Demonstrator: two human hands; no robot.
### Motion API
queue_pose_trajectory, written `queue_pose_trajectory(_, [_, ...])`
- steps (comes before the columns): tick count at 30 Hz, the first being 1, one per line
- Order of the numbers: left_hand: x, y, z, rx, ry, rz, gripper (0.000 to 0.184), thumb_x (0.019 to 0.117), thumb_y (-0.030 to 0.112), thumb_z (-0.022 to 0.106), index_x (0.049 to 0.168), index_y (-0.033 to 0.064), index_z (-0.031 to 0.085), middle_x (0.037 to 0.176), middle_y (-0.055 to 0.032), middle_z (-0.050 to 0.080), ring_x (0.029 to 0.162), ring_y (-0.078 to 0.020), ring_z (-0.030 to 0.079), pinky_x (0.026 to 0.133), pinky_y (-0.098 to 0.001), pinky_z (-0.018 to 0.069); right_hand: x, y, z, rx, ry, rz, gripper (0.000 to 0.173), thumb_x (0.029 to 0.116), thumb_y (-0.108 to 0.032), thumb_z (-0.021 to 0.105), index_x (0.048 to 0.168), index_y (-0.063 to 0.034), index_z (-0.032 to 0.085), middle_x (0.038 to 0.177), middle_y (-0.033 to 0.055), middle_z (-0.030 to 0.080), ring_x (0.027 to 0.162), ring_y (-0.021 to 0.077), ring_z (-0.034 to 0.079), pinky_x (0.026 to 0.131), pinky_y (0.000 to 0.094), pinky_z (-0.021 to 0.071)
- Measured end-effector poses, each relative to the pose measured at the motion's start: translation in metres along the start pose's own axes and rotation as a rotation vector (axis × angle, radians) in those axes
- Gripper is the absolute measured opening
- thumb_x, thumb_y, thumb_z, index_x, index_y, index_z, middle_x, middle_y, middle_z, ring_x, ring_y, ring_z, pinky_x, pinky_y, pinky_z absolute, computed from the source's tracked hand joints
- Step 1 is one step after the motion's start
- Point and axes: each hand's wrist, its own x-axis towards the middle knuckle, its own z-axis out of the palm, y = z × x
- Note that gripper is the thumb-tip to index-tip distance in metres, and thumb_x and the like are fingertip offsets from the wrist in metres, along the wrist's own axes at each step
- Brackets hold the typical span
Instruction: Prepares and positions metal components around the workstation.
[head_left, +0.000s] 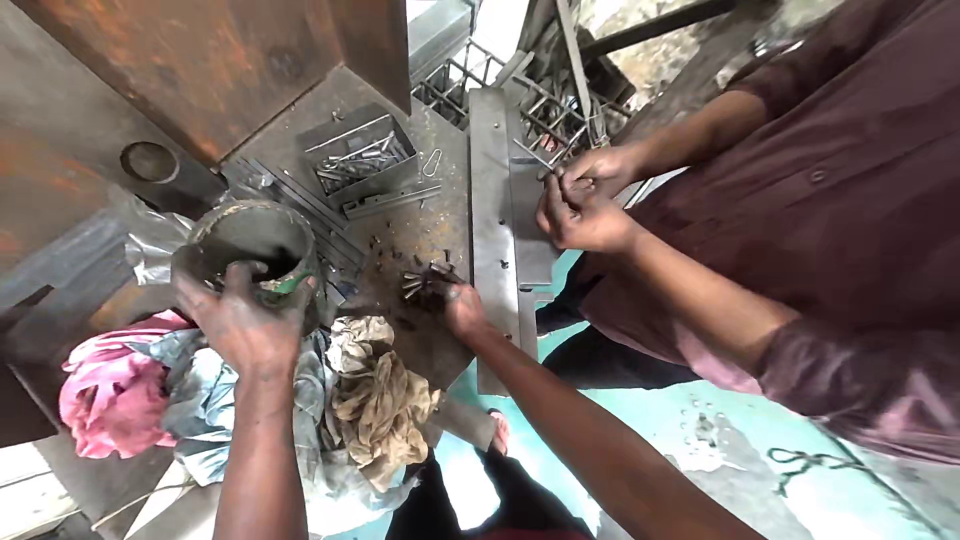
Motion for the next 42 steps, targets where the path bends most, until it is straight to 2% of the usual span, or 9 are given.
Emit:
queue_pose_trajectory(5, [-0.01,0.007,-0.005,-0.09,0.152,0.131,0.062,0.0766,0.045,0.084,0.117,0.0003,0.066,0.152,-0.0384,0.033,0.14,-0.0526,0.036,0.114,-0.0577,0.0344,-0.005,-0.007,0.009,-0.064,-0.011,0.091,0.031,0.1,-0.011,0.061,0.13,-0.0079,0.068,0.13,0.0219,0.066,0.117,0.0417,0.066,0.097,0.0584,0.0531])
queue_pose_trajectory(9, [-0.066,0.024,0.0,-0.287,0.275,0.128,0.045,0.0849,0.031,0.077,0.103,-0.0089,0.066,0.133,-0.0365,0.049,0.128,-0.0451,0.048,0.109,-0.0472,0.0414,-0.009,-0.03,0.006,-0.136,-0.132,0.216,0.026,0.1016,-0.011,0.057,0.124,-0.0016,0.068,0.121,0.0244,0.069,0.114,0.0434,0.066,0.095,0.0592,0.0528])
queue_pose_trajectory(13, [-0.117,0.024,0.029,-0.44,0.003,0.038,0.031,0.084,0.017,0.076,0.1,-0.0093,0.07,0.117,-0.03,0.062,0.099,-0.0326,0.067,0.083,-0.0396,0.0585,0.0,-0.055,-0.001,-0.192,-0.211,0.326,0.024,0.0997,-0.015,0.061,0.116,0.0007,0.068,0.121,0.0233,0.068,0.114,0.0419,0.066,0.09,0.0583,0.0541])
queue_pose_trajectory(18, [-0.126,0.042,0.061,-0.807,-0.373,-0.246,0.02,0.0896,0.001,0.07,0.108,-0.0064,0.068,0.101,-0.0151,0.07,0.086,-0.0165,0.07,0.078,-0.0328,0.0612,0.004,-0.056,-0.007,-0.112,-0.179,0.4,0.029,0.096,-0.023,0.067,0.115,-0.0012,0.069,0.121,0.023,0.068,0.115,0.0418,0.065,0.092,0.0599,0.0523])
queue_pose_trajectory(21, [-0.121,0.059,0.075,-0.787,-0.558,-0.44,0.033,0.0936,0.004,0.071,0.124,-0.0042,0.062,0.12,-0.018,0.067,0.105,-0.0216,0.069,0.094,-0.0379,0.0575,-0.02,-0.011,-0.016,0.076,0.206,0.256,0.024,0.0856,-0.02,0.076,0.102,-0.0028,0.075,0.097,0.0197,0.074,0.093,0.0384,0.072,0.082,0.0608,0.0554])
queue_pose_trajectory(24, [-0.118,0.058,0.095,-0.456,-0.53,-0.283,0.053,0.0904,0.013,0.075,0.137,-0.0032,0.057,0.143,-0.0275,0.053,0.13,-0.0403,0.055,0.108,-0.0537,0.0459,-0.033,0.046,-0.018,0.124,0.594,0.089,0.017,0.0816,-0.01,0.075,0.096,-0.0004,0.075,0.079,0.0126,0.074,0.069,0.0272,0.072,0.065,0.0528,0.0578])
queue_pose_trajectory(33, [-0.085,0.066,0.123,-0.159,-0.595,-0.254,0.079,0.0858,0.02,0.084,0.151,-0.0012,0.044,0.148,-0.0325,0.045,0.132,-0.0497,0.05,0.108,-0.06,0.0438,-0.035,0.091,-0.014,-0.144,0.755,0.066,0.017,0.0822,-0.024,0.078,0.088,-0.0083,0.08,0.093,0.0181,0.071,0.09,0.0424,0.064,0.079,0.0583,0.0488])
queue_pose_trajectory(38, [-0.08,0.06,0.126,-0.149,-0.543,-0.21,0.056,0.0832,0.02,0.086,0.13,-0.0024,0.064,0.135,-0.0314,0.057,0.124,-0.0504,0.056,0.103,-0.0627,0.0461,-0.048,0.089,-0.022,-0.027,0.714,0.097,0.023,0.0803,-0.023,0.081,0.097,-0.0075,0.081,0.094,0.0154,0.072,0.094,0.0383,0.065,0.084,0.0568,0.0489])
queue_pose_trajectory(42, [-0.085,0.055,0.121,-0.096,-0.55,-0.189,0.07,0.0798,0.026,0.089,0.139,0.0002,0.06,0.146,-0.0357,0.045,0.131,-0.0546,0.048,0.106,-0.0633,0.0428,-0.058,0.047,-0.019,0.078,0.581,-0.075,0.012,0.0861,-0.001,0.071,0.096,0.0012,0.076,0.097,0.0156,0.074,0.085,0.0265,0.073,0.075,0.0412,0.062])
